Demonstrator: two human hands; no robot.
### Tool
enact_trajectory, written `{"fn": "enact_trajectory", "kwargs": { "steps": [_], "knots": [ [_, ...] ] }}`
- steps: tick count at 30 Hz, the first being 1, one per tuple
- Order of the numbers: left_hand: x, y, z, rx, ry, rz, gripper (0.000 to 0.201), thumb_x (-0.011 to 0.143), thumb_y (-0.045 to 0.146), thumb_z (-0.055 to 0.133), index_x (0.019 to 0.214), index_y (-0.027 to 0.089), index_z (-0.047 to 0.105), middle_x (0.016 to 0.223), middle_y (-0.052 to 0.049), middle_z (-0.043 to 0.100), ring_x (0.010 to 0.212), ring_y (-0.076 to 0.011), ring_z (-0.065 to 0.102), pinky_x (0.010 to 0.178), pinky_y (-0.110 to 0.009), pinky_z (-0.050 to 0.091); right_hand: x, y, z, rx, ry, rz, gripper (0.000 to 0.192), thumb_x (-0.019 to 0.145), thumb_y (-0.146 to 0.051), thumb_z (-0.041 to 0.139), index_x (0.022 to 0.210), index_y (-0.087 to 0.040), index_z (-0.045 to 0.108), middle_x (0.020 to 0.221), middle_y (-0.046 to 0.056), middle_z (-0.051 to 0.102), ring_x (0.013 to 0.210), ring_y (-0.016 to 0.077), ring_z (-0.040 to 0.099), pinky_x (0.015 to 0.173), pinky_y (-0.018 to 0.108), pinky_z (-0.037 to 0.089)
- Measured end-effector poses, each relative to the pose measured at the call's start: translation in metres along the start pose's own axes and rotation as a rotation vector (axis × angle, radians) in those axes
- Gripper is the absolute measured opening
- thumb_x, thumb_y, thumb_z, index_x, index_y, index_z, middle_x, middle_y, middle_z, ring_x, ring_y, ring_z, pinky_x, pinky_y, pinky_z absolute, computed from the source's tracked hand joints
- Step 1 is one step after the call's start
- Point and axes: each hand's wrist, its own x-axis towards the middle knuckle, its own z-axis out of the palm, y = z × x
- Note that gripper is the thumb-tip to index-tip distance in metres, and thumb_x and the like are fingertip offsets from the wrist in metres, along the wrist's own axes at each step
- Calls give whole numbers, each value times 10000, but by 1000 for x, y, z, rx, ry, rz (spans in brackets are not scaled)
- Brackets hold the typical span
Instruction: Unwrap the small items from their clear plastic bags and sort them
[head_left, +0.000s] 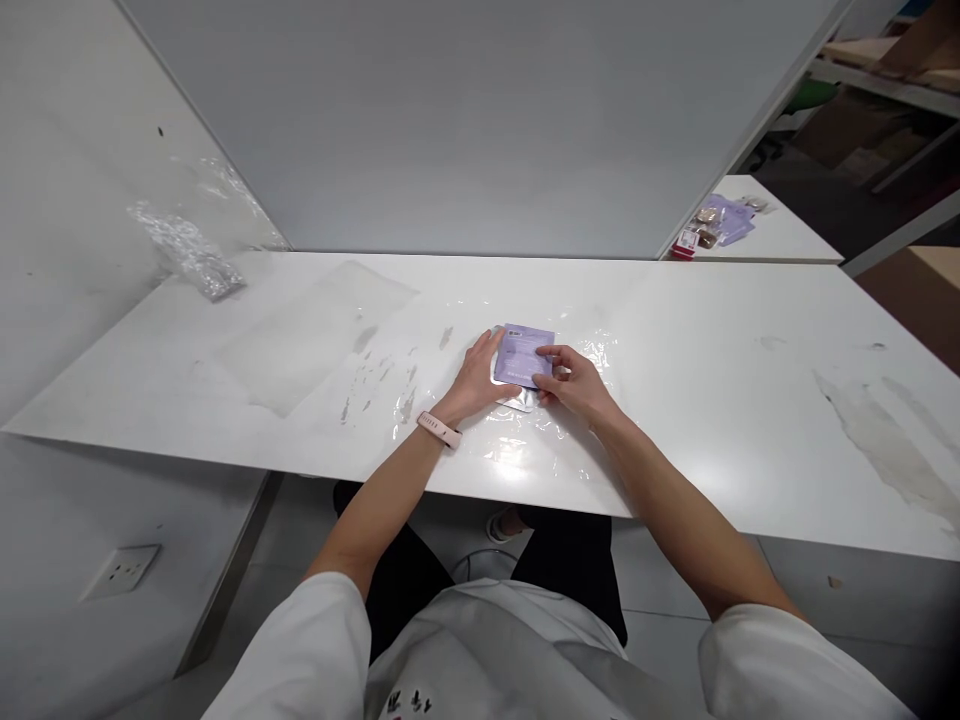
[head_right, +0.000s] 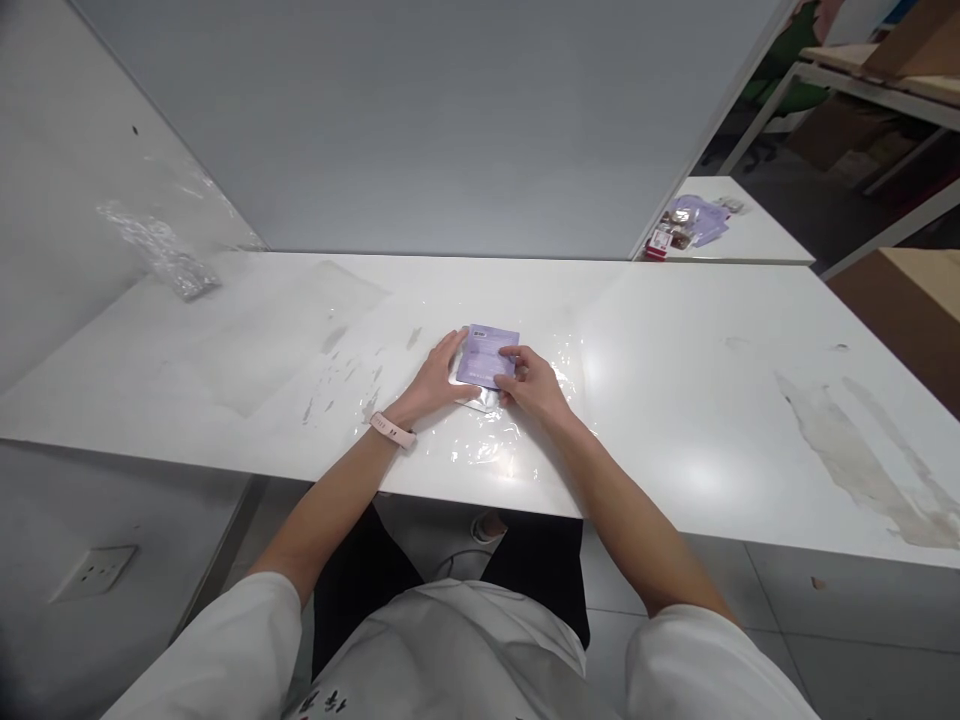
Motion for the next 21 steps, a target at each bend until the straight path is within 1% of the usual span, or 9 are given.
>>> {"fn": "enact_trajectory", "kwargs": {
  "steps": [3,6,9,11,14,16,17,19,21],
  "knots": [
    [3,-1,-1,-403,81,-110,950,729,229,820,1540,249,327,1554,-175,406,1365,-334,492,1067,-481,474,-2,0,7,-15,-40,-31,484,692,-299,782,1150,-257,632,1049,30,563,602,104,617,585,332,613],
    [6,-3,-2,-687,92,-255,868,725,200,829,1482,188,404,1332,-182,619,1098,-284,674,925,-446,561,-4,0,10,-21,-80,-71,482,705,-337,779,1158,-269,628,1034,26,563,619,109,609,585,331,601],
    [7,-3,-2,-789,42,-301,599,700,162,839,1246,121,595,1070,-134,730,901,-236,713,870,-436,576,-8,-2,11,-70,-135,-135,447,730,-376,766,1143,-274,628,1002,13,568,639,114,591,606,334,584],
    [7,-2,-2,-832,61,-289,475,667,136,851,1095,111,647,994,-104,743,849,-211,713,864,-419,577,-9,-5,11,-140,-88,-206,386,737,-394,768,1072,-260,634,969,11,589,706,136,590,660,339,575],
    [8,-1,-2,-917,120,-238,486,620,141,878,1048,124,649,945,-67,749,831,-190,712,870,-399,574,-10,-12,6,-173,121,-264,452,716,-451,799,1077,-257,610,1101,49,625,905,197,604,754,358,572],
    [9,0,-2,-957,133,-199,532,597,176,902,1057,140,639,925,-50,751,832,-184,711,876,-389,568,-10,-16,1,-105,156,-193,605,703,-518,810,1205,-274,576,1243,87,605,991,230,617,759,367,580],
    [9,1,-2,-961,132,-181,553,585,199,914,1058,148,632,910,-41,751,828,-181,710,874,-384,566,-11,-17,0,-55,98,-134,658,708,-552,803,1256,-278,563,1266,102,607,998,243,631,749,373,586],
    [8,3,-2,-920,122,-144,578,572,251,929,1052,162,619,878,-30,748,805,-180,707,858,-381,563,-14,-18,1,53,-104,-44,654,743,-594,770,1278,-264,586,1221,116,653,981,260,664,757,397,593],
    [7,5,0,-832,115,-97,588,578,300,930,1052,171,606,893,-34,747,814,-185,706,854,-383,559,-18,-17,6,131,-242,-59,578,776,-601,745,1220,-245,643,1143,106,701,987,270,682,828,434,588]
  ]
}}
